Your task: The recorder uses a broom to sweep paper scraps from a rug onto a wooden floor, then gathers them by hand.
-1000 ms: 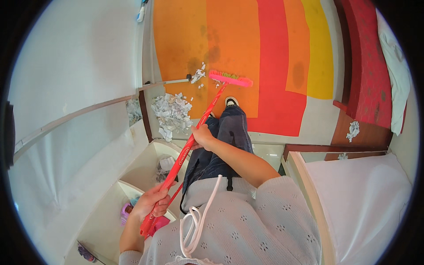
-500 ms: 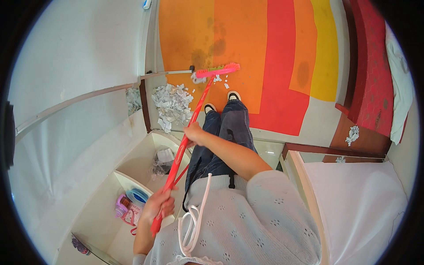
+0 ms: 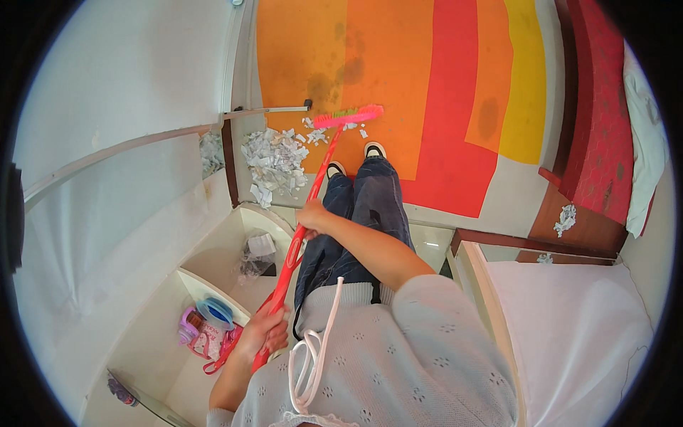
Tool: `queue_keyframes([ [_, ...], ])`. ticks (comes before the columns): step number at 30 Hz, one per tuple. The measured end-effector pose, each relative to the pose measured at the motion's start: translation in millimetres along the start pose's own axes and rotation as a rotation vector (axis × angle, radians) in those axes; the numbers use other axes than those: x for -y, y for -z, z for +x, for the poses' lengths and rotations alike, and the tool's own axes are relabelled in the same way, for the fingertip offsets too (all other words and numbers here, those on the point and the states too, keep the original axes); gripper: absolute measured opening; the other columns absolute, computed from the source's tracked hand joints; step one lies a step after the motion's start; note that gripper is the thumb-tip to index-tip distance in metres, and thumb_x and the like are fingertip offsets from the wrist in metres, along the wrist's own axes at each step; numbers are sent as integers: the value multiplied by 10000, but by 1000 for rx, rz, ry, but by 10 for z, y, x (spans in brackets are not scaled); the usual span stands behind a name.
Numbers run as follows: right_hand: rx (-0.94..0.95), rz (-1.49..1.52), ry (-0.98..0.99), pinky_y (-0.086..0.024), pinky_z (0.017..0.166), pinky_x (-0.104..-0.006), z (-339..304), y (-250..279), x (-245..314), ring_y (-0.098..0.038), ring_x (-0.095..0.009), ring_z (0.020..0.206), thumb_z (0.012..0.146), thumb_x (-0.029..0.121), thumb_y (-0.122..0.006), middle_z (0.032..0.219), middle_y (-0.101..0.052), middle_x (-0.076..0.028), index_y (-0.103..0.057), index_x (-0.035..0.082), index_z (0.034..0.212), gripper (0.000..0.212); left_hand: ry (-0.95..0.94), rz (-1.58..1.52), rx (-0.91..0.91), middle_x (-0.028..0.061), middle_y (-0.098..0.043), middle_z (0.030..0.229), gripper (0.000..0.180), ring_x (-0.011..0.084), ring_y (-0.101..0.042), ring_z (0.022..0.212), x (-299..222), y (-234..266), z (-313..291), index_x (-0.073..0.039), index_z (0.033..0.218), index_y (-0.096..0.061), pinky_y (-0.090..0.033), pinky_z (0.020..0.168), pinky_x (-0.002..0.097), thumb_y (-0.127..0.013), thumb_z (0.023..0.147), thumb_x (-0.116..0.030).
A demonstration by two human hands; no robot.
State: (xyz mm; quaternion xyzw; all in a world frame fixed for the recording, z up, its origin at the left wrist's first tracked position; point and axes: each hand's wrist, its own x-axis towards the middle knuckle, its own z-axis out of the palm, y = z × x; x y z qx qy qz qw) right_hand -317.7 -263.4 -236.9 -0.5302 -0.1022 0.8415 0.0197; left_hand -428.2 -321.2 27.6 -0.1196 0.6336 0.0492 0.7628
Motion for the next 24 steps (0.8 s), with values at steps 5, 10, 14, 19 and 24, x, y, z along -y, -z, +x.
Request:
queue_keyframes([
  [5, -308, 63, 81, -478, 384, -340, -217, 187, -42, -583, -221, 487, 810, 225, -483, 666, -588, -129, -470, -39, 870, 271, -32, 178, -14, -17, -353, 521, 228, 74, -319, 341, 47, -145, 44, -79, 1041, -431, -266, 346, 214, -462, 892, -248],
  [10, -197, 43, 38, -495, 516, -382, 374, 700, -22, -605, -241, 558, 820, 269, -455, 678, -596, -115, -490, 15, 856, 259, -94, 48, 48, -22, -351, 524, 292, 70, -322, 357, -51, -293, 461, -59, 1082, -426, -273, 354, 211, -393, 920, -301],
  [14, -158, 115, -25, -499, 462, -392, 146, 119, -245, -596, -260, 549, 801, 223, -485, 693, -568, -150, -471, -47, 932, 300, -36, 218, -52, -23, -349, 512, 310, 71, -322, 352, 139, 24, 143, -55, 1104, -420, -281, 355, 207, -382, 923, -304],
  [19, -201, 134, 119, -489, 384, -360, -189, 147, -258, -573, -254, 458, 799, 206, -480, 676, -566, -174, -384, -74, 1012, 365, -102, 465, -57, -20, -364, 501, 327, 70, -323, 337, 197, 109, -47, -50, 1134, -414, -291, 340, 196, -337, 934, -296],
  [24, -327, 379, 293, -494, 450, -445, 401, 1231, 268, -565, -293, 462, 888, 340, -363, 581, -537, -178, -307, -4, 1042, 381, -251, 351, 108, -15, -379, 509, 357, 67, -321, 328, -342, -597, 876, -60, 1151, -411, -281, 332, 206, -338, 929, -331],
])
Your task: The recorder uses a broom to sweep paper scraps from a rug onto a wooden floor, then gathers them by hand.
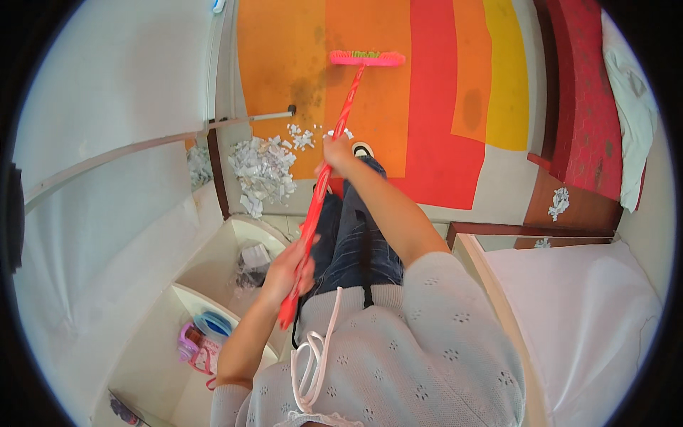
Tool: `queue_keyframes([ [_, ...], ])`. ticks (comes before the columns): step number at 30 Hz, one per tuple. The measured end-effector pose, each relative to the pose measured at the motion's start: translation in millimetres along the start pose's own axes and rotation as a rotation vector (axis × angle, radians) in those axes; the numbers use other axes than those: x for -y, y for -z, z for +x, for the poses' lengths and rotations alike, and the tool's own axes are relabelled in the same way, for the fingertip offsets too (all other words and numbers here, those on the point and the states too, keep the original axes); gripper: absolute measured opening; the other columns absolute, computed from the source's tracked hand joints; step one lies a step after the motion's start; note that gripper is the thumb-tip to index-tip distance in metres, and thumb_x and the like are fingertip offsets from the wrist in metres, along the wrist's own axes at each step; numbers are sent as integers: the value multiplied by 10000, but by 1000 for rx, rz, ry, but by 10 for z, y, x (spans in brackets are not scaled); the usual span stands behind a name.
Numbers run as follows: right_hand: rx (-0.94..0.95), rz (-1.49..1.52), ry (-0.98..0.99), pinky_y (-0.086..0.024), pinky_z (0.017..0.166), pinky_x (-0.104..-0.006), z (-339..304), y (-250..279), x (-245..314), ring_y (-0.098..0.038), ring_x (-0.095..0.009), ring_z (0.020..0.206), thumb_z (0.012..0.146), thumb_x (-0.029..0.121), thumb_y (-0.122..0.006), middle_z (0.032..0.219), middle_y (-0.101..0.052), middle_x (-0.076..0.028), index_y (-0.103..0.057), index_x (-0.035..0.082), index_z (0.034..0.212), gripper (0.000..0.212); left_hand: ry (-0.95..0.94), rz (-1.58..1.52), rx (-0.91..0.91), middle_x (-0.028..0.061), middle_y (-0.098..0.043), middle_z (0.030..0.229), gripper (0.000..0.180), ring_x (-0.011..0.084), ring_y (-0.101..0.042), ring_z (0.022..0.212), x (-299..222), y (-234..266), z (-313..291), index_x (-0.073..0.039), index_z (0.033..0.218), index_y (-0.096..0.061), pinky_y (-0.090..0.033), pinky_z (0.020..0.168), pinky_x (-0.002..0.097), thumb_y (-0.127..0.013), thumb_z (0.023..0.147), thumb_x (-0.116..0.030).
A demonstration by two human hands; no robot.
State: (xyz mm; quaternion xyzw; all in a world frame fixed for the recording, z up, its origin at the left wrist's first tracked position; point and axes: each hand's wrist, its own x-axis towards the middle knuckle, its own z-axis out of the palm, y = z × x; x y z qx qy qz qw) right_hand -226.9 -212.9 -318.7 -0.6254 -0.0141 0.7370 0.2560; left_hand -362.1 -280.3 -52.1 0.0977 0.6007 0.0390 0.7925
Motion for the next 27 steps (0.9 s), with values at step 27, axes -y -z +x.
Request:
queue_keyframes([
  [27, 72, -109, -154, -517, 558, -468, -196, -691, -1008, -582, -306, 632, 793, 143, -482, 833, -528, -184, -309, 10, 1096, 373, 218, -137, -86, -29, -355, 492, 380, 70, -343, 349, 550, 773, -495, -180, 1288, -301, -287, 334, 200, -376, 924, -255],
])
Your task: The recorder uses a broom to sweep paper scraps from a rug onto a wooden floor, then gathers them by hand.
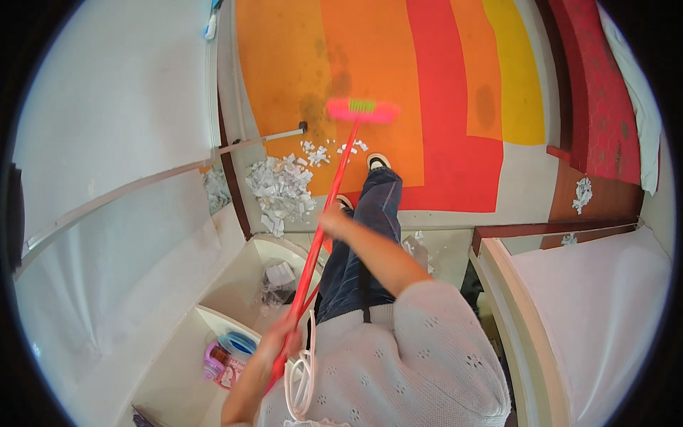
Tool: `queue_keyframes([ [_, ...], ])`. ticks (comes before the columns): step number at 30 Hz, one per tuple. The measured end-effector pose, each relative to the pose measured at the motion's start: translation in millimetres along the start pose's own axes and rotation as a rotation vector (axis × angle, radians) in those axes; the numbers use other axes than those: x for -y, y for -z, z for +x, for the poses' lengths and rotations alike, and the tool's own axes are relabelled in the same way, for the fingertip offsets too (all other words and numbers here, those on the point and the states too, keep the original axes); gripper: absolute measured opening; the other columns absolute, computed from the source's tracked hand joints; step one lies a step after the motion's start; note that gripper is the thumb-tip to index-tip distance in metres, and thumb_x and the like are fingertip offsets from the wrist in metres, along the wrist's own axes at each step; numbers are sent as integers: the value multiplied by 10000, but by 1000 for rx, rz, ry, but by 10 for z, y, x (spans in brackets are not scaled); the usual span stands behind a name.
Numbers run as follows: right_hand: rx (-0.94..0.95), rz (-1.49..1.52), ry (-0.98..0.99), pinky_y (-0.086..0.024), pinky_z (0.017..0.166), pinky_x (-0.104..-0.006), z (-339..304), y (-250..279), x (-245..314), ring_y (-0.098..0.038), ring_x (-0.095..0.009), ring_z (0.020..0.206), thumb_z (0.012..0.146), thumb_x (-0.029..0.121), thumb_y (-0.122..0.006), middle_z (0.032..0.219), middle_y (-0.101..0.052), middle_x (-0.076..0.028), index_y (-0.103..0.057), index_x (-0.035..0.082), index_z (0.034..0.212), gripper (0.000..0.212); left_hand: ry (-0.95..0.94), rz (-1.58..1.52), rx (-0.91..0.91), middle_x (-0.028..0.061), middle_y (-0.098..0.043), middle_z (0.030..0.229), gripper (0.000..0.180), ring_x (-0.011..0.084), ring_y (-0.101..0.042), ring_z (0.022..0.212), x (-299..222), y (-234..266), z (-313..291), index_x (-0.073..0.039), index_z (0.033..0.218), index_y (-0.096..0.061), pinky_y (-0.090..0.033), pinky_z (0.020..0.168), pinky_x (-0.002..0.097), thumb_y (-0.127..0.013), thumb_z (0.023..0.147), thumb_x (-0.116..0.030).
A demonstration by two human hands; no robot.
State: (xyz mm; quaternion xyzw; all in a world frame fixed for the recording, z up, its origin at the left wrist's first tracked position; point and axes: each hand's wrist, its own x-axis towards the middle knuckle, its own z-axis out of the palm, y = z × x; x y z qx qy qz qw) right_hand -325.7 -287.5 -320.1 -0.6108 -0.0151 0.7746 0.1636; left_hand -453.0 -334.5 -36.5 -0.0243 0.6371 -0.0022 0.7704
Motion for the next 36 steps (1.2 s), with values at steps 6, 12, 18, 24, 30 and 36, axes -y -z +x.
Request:
queue_keyframes([
  [6, 67, 101, 7, -522, 530, -434, -1052, -78, 60, -600, -280, 666, 782, 150, -528, 887, -505, -192, -199, -2, 1130, 502, -11, 354, -66, -33, -376, 557, 509, 54, -365, 417, 117, -71, -955, -111, 1340, -247, -305, 393, 177, -465, 884, -171],
  [12, -203, 225, 298, -449, 368, -334, 150, 1055, 872, -536, -195, 447, 843, 246, -469, 547, -480, -77, -438, 19, 784, 236, -236, 349, 108, -19, -378, 528, 431, 57, -355, 387, -487, -710, 426, -101, 1326, -251, -288, 356, 189, -367, 927, -213],
  [18, -174, -137, 161, -458, 439, -427, 705, 312, -251, -582, -231, 583, 814, 210, -466, 601, -515, -105, -507, 32, 741, 197, 8, 62, -22, -22, -365, 478, 405, 72, -326, 334, -102, -247, 107, -146, 1294, -309, -257, 329, 197, -378, 922, -291],
  [24, 19, 70, 29, -528, 534, -460, -585, -232, -313, -578, -272, 660, 806, 186, -515, 886, -490, -165, -246, -5, 1102, 444, 13, 317, -65, -17, -357, 463, 422, 72, -326, 338, 159, -6, -875, -147, 1307, -302, -250, 332, 194, -378, 920, -294],
  [30, -17, 73, 225, -495, 458, -413, 74, 494, 515, -558, -226, 568, 822, 205, -495, 756, -513, -149, -329, 6, 1029, 331, -236, 304, 1, -26, -377, 503, 227, 61, -327, 336, -470, -582, 453, -93, 1039, -416, -271, 318, 198, -348, 933, -282],
  [36, -46, -182, 241, -464, 432, -397, 466, 299, 389, -558, -235, 521, 810, 214, -482, 679, -534, -142, -372, -10, 1006, 317, -49, 0, 20, -27, -332, 437, 385, 90, -318, 336, -711, -293, 819, -116, 649, -395, -249, 336, 230, -361, 909, -398],
])
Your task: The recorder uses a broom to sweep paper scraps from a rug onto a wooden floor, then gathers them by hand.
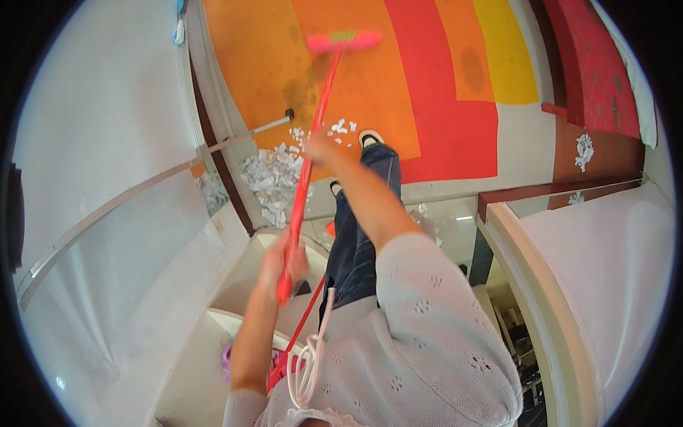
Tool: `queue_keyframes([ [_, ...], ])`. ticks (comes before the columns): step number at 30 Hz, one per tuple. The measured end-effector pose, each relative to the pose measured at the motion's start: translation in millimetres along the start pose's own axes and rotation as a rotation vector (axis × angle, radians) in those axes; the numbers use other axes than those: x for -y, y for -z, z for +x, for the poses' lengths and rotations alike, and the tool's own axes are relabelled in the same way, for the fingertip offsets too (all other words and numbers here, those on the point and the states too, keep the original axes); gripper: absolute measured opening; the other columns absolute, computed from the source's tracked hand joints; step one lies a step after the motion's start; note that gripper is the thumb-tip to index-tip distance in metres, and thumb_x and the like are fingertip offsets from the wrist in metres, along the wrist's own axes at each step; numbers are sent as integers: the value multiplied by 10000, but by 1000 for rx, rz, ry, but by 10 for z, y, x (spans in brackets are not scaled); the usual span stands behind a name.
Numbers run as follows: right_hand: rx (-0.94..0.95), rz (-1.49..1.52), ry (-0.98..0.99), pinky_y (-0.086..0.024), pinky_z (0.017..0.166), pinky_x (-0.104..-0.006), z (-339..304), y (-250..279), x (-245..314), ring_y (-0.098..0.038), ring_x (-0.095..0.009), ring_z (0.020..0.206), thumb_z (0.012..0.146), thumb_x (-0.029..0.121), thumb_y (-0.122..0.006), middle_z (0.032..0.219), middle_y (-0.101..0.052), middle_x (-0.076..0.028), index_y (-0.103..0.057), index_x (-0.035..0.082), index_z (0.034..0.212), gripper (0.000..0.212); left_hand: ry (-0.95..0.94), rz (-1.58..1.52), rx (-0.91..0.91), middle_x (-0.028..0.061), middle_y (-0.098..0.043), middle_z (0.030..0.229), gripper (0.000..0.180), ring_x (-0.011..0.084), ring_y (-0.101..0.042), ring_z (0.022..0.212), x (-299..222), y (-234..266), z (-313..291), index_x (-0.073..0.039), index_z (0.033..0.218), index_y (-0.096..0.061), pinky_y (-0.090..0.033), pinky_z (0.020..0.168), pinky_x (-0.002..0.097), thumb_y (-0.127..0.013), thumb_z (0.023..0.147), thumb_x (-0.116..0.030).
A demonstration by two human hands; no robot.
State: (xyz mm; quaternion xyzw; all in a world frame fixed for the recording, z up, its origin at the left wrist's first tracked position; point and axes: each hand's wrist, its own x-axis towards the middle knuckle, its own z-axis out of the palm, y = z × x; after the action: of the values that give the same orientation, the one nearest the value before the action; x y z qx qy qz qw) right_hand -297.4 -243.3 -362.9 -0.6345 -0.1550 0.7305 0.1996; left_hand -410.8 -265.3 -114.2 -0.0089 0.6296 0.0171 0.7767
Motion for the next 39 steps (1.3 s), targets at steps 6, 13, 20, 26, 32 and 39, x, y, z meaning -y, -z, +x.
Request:
queue_keyframes([
  [6, 141, 55, -130, -509, 433, -397, -1254, -791, -407, -604, -309, 635, 795, 161, -491, 862, -501, -211, -105, -108, 1201, 621, 61, 56, -1, -11, -347, 452, 479, 86, -326, 346, 968, 474, -1381, -192, 1341, -243, -267, 343, 206, -341, 913, -384],
  [13, -81, 217, -21, -512, 452, -435, -834, 25, 186, -591, -267, 566, 824, 231, -509, 769, -525, -163, -286, 10, 1097, 416, -97, 118, 109, -11, -364, 506, 421, 74, -324, 348, 627, 195, -672, -167, 1313, -255, -273, 332, 197, -356, 927, -299],
  [20, -34, -56, -21, -500, 444, -461, -39, -191, -419, -582, -314, 504, 811, 224, -449, 680, -559, -162, -443, -1, 867, 231, 19, -35, 90, -22, -337, 508, 359, 63, -309, 361, 591, 402, -576, -143, 1253, -312, -276, 355, 193, -370, 925, -278],
  [26, -24, 152, -168, -518, 486, -426, -1129, -1342, -307, -610, -317, 664, 779, 153, -496, 903, -502, -242, -235, -67, 1076, 452, 99, 53, -32, 2, -368, 507, 462, 92, -336, 355, 806, 1083, -1752, -145, 1330, -248, -294, 341, 210, -397, 912, -276],
  [32, -262, 517, -164, -472, 461, -380, -1193, -578, -334, -554, -245, 553, 756, 105, -482, 705, -512, -169, -329, -13, 987, 301, -185, -115, 180, 115, -545, 913, 600, 163, -549, 631, 872, 1205, -1341, -170, 1379, -148, -465, 559, 250, -459, 879, -289],
  [39, -178, 839, -265, -479, 514, -455, -706, -625, -629, -509, -224, 522, 723, 0, -462, 599, -449, -91, -400, -7, 918, 204, -1236, 472, 19, 121, -551, 930, 28, 260, -498, 1007, 781, 1168, -510, -36, 802, -547, -373, 869, 364, -520, 804, -29],
])
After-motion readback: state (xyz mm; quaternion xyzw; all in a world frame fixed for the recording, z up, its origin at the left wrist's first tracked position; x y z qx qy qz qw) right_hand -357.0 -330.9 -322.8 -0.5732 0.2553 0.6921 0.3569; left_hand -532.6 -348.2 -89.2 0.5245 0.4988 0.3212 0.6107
